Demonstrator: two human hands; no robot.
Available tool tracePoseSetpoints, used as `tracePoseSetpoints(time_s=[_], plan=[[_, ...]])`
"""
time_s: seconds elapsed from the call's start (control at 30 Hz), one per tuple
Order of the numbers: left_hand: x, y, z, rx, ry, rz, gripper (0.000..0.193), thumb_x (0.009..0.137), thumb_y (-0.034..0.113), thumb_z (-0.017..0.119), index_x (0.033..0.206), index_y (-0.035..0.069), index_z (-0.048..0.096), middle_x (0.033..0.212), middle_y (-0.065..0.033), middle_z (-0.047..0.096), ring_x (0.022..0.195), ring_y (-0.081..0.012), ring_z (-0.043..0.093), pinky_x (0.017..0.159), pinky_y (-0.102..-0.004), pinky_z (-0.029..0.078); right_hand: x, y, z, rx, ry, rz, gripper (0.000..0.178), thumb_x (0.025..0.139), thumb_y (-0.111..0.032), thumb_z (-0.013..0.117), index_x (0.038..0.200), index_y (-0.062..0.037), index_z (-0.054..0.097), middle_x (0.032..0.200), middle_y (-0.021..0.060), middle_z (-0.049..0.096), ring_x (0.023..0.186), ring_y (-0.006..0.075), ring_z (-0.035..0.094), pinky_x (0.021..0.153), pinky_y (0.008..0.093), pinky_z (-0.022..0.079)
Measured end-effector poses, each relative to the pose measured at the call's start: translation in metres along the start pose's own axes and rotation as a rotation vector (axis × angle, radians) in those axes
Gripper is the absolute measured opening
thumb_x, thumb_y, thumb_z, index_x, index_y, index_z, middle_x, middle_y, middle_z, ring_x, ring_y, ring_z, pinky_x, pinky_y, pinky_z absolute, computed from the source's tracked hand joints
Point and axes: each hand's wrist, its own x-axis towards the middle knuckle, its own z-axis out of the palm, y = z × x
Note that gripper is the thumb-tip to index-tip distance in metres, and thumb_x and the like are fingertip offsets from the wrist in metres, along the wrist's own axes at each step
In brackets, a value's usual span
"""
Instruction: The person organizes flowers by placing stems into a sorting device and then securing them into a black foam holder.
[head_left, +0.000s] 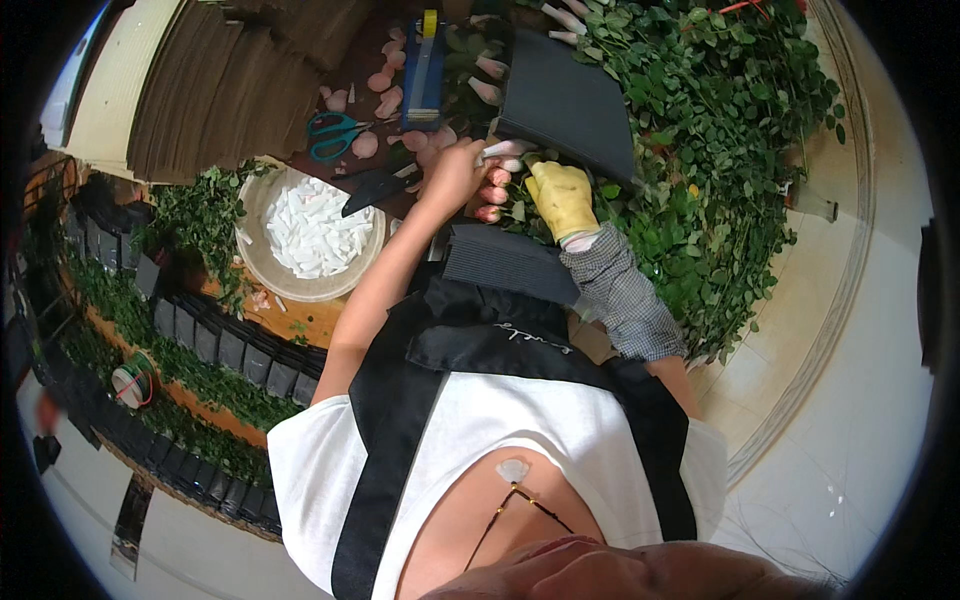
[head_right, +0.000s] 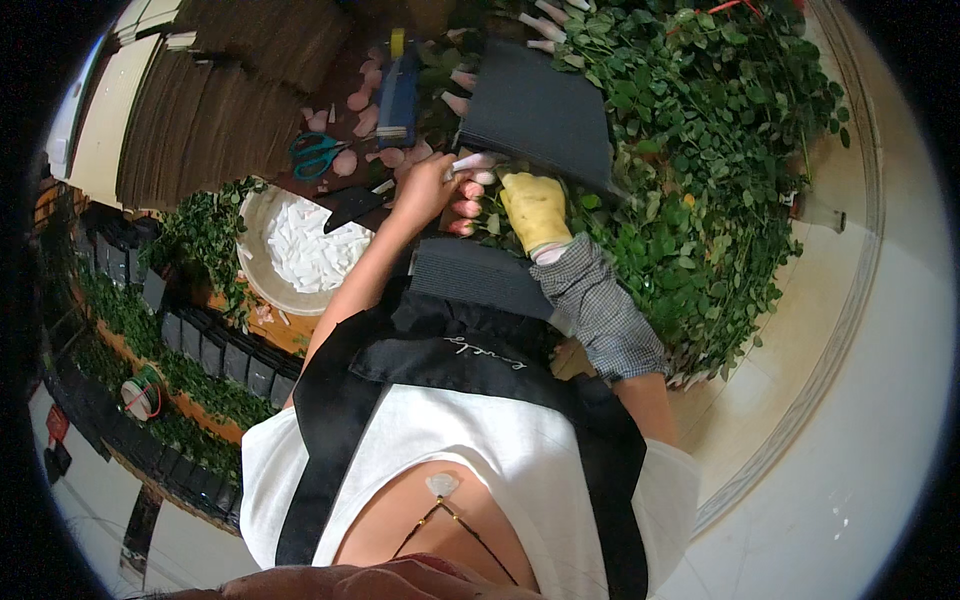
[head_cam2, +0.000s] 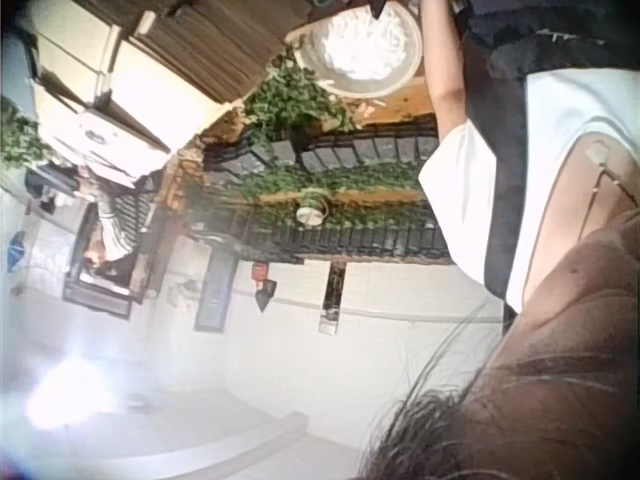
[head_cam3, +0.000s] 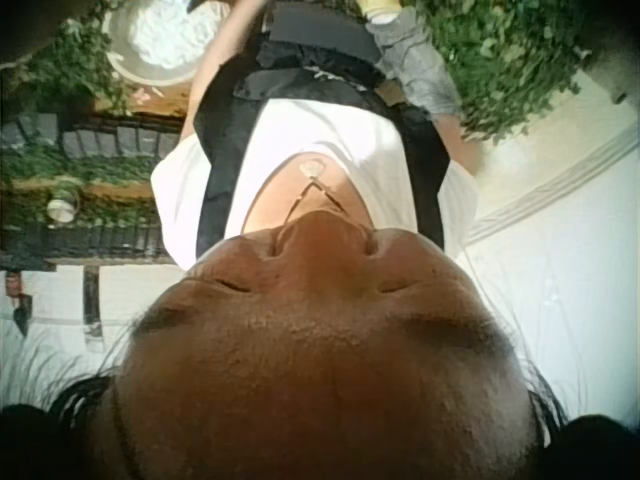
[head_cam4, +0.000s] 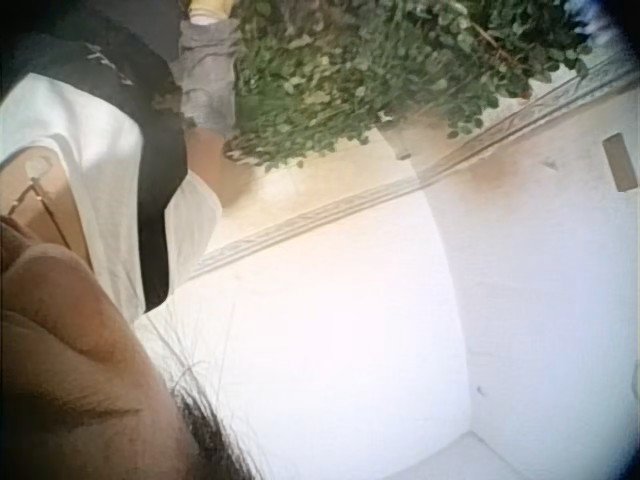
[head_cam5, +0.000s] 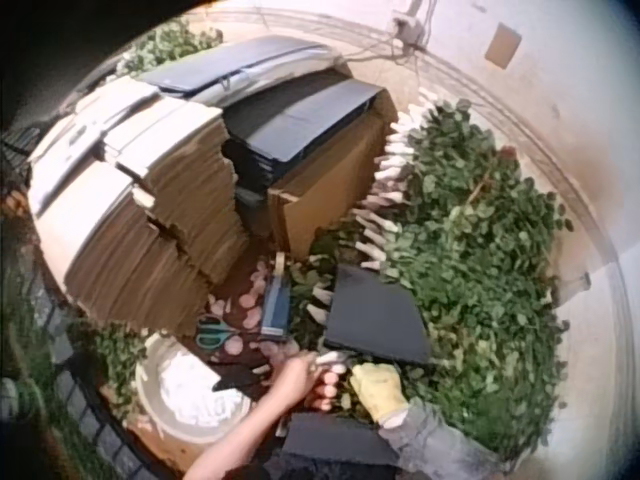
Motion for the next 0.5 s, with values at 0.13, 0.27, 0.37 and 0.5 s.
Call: tracePoseSetpoints(time_s=[0.13, 0.27, 0.37, 0.5], plan=[[-0.001, 0.013, -0.012, -0.096, -0.081, -0.036, 0.016, 0.091, 0.014, 0.068, 0.094, -0.002, 0.066, 0.09, -0.0161, 0.061, 0.082, -0.0366, 0.063, 0.072, -0.0438, 0.049, 0.001, 0.013, 0.022, -0.145, -0.087, 0.199, 0.024, 0.084, -0.025, 0.071, 0.07, -0.0066, 0.066, 0.066, 0.0142, 0.065, 0.06, 0.0341, 0.065, 0.055, 0.0444, 0.052], [-0.012, 0.004, -0.036, -0.447, 0.183, -0.215, 0.017, 0.093, 0.015, 0.06, 0.092, 0.0, 0.069, 0.091, -0.0151, 0.061, 0.083, -0.0335, 0.064, 0.072, -0.0397, 0.05, -0.02, 0.041, 0.061, -0.02, 0.069, 0.254, 0.031, 0.087, -0.031, 0.07, 0.067, -0.0078, 0.064, 0.065, 0.0144, 0.065, 0.06, 0.0328, 0.066, 0.055, 0.0431, 0.053], [-0.03, -0.005, -0.067, -0.381, 0.134, -0.076, 0.021, 0.092, 0.019, 0.06, 0.091, -0.002, 0.064, 0.085, -0.0175, 0.062, 0.067, -0.0281, 0.059, 0.066, -0.0389, 0.047, -0.001, 0.016, 0.021, -0.179, -0.058, 0.229, 0.036, 0.088, -0.036, 0.069, 0.067, -0.0078, 0.063, 0.065, 0.015, 0.066, 0.061, 0.0327, 0.067, 0.056, 0.0428, 0.053], [-0.017, 0.016, -0.052, -0.352, -0.052, -0.299, 0.037, 0.091, 0.033, 0.072, 0.083, 0.0, 0.057, 0.066, -0.0123, 0.053, 0.063, -0.0151, 0.051, 0.06, -0.0363, 0.044, 0.007, 0.008, -0.007, -0.078, -0.158, 0.183, 0.034, 0.091, -0.038, 0.065, 0.081, -0.0064, 0.07, 0.074, 0.0159, 0.07, 0.069, 0.0352, 0.069, 0.064, 0.0448, 0.056]])
